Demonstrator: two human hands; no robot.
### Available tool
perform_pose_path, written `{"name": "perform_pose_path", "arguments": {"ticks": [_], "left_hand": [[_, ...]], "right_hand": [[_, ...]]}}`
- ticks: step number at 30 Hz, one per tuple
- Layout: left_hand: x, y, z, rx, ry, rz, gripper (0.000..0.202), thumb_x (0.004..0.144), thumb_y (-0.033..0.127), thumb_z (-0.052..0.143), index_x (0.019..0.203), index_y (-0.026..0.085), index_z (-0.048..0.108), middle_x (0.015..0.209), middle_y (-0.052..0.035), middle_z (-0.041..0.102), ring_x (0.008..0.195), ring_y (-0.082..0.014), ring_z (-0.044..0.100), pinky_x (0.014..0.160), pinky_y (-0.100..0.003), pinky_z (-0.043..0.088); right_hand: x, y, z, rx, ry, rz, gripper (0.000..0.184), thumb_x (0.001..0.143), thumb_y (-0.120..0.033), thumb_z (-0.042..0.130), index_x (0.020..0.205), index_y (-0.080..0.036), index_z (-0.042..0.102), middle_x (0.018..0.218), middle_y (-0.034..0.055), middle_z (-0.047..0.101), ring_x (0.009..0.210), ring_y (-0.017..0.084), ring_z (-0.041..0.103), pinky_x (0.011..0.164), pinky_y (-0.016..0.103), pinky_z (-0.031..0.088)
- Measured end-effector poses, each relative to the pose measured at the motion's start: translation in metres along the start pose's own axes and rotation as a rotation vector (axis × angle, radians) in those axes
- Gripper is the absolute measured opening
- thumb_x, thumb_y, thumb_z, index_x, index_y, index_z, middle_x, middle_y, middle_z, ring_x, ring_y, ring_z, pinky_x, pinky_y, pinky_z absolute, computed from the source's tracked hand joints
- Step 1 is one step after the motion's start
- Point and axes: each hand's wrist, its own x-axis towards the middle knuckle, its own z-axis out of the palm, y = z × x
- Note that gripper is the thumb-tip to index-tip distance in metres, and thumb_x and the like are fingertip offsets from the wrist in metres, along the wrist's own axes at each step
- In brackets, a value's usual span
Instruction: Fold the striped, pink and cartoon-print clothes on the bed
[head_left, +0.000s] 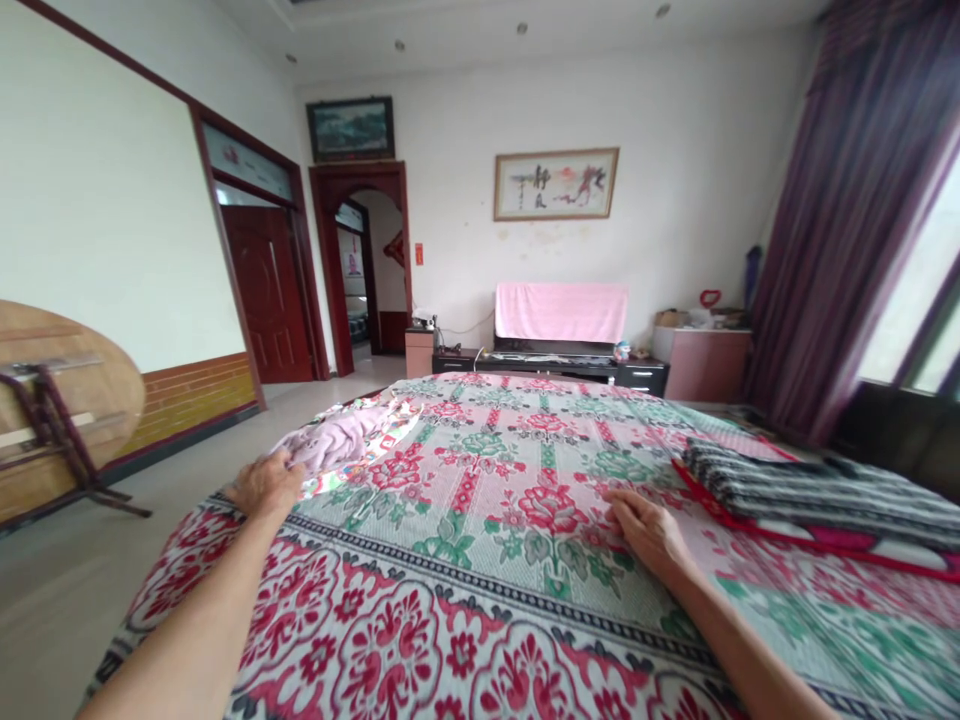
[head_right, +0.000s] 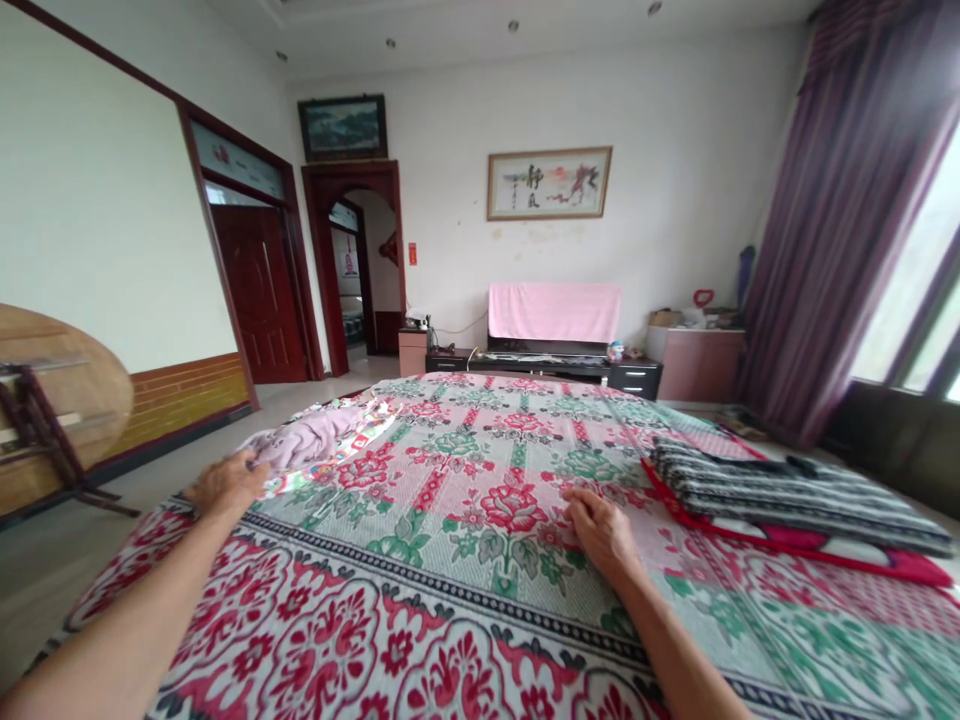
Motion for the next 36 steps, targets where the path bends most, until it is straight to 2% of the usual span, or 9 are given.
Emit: {"name": "perform_pose_path", "arguments": {"ticks": [3, 6, 12, 16, 20, 24, 27, 30, 36], "left_hand": [[0.002, 0.000, -0.006, -0.025, 0.022, 0.011, 0.034, 0.081, 0.040, 0.046, 0.098, 0.019, 0.067, 0.100, -0.0173, 0.066, 0.102, -0.0378, 0.054, 0.083, -0.057, 0.035], [-0.001, 0.016, -0.018, -0.033, 0.049, 0.065, 0.033, 0.082, 0.040, 0.046, 0.093, 0.018, 0.068, 0.095, -0.0168, 0.067, 0.098, -0.0359, 0.056, 0.083, -0.056, 0.035], [-0.041, 0.093, -0.050, -0.209, 0.090, 0.445, 0.022, 0.074, 0.035, 0.055, 0.077, 0.019, 0.069, 0.091, -0.0089, 0.068, 0.095, -0.0270, 0.057, 0.084, -0.038, 0.039], [-0.088, 0.142, -0.058, -0.599, -0.177, 0.504, 0.025, 0.074, 0.037, 0.053, 0.081, 0.019, 0.068, 0.075, -0.0005, 0.067, 0.072, -0.0165, 0.059, 0.066, -0.026, 0.042], [-0.130, 0.165, -0.052, -0.831, -0.438, 0.591, 0.028, 0.076, 0.040, 0.053, 0.085, 0.018, 0.069, 0.074, 0.0004, 0.067, 0.068, -0.0140, 0.059, 0.063, -0.024, 0.043], [-0.131, 0.165, -0.047, -0.910, -0.626, 0.757, 0.034, 0.078, 0.045, 0.054, 0.088, 0.016, 0.069, 0.085, -0.0043, 0.070, 0.078, -0.0168, 0.061, 0.072, -0.026, 0.046], [-0.104, 0.153, -0.044, -0.923, -0.496, 0.571, 0.042, 0.075, 0.051, 0.055, 0.091, 0.015, 0.069, 0.090, -0.0056, 0.070, 0.086, -0.0197, 0.062, 0.078, -0.028, 0.046], [-0.076, 0.132, -0.035, -0.785, -0.379, 0.396, 0.042, 0.070, 0.052, 0.058, 0.086, 0.015, 0.069, 0.080, -0.0035, 0.070, 0.082, -0.0205, 0.063, 0.073, -0.028, 0.046], [-0.061, 0.100, -0.028, -0.590, -0.679, 0.529, 0.056, 0.052, 0.049, 0.071, 0.099, 0.019, 0.070, 0.093, -0.0035, 0.071, 0.090, -0.0240, 0.063, 0.075, -0.028, 0.047]], "right_hand": [[-0.001, -0.002, -0.001, -0.027, 0.018, -0.013, 0.047, 0.071, -0.045, 0.040, 0.091, -0.015, 0.070, 0.065, 0.0033, 0.068, 0.055, 0.017, 0.059, 0.054, 0.026, 0.045], [-0.002, -0.006, -0.002, -0.045, 0.035, -0.027, 0.045, 0.071, -0.045, 0.041, 0.088, -0.016, 0.071, 0.062, 0.0024, 0.067, 0.051, 0.016, 0.057, 0.052, 0.026, 0.044], [-0.002, -0.010, -0.003, -0.027, 0.043, -0.023, 0.044, 0.070, -0.044, 0.043, 0.087, -0.016, 0.072, 0.061, 0.0026, 0.067, 0.050, 0.015, 0.055, 0.050, 0.026, 0.043], [-0.001, -0.004, -0.002, 0.001, 0.032, -0.014, 0.043, 0.070, -0.044, 0.042, 0.087, -0.016, 0.072, 0.062, 0.0025, 0.067, 0.050, 0.015, 0.056, 0.049, 0.025, 0.042], [0.001, 0.003, 0.001, 0.036, 0.014, -0.021, 0.043, 0.073, -0.043, 0.042, 0.091, -0.016, 0.070, 0.061, 0.0020, 0.066, 0.049, 0.014, 0.055, 0.049, 0.024, 0.042], [0.002, 0.006, 0.001, 0.047, 0.004, -0.036, 0.044, 0.074, -0.042, 0.042, 0.093, -0.014, 0.069, 0.063, 0.0027, 0.066, 0.051, 0.014, 0.056, 0.050, 0.024, 0.043], [0.002, 0.006, 0.001, 0.032, 0.009, -0.041, 0.042, 0.073, -0.041, 0.042, 0.091, -0.015, 0.069, 0.062, 0.0022, 0.066, 0.050, 0.014, 0.055, 0.049, 0.024, 0.042], [0.002, 0.005, 0.001, 0.022, 0.009, -0.033, 0.043, 0.072, -0.041, 0.042, 0.090, -0.014, 0.070, 0.060, 0.0019, 0.065, 0.050, 0.014, 0.054, 0.048, 0.024, 0.041], [0.001, 0.003, 0.001, 0.007, 0.015, -0.042, 0.043, 0.072, -0.041, 0.041, 0.090, -0.014, 0.070, 0.061, 0.0017, 0.065, 0.049, 0.013, 0.053, 0.049, 0.024, 0.041]]}}
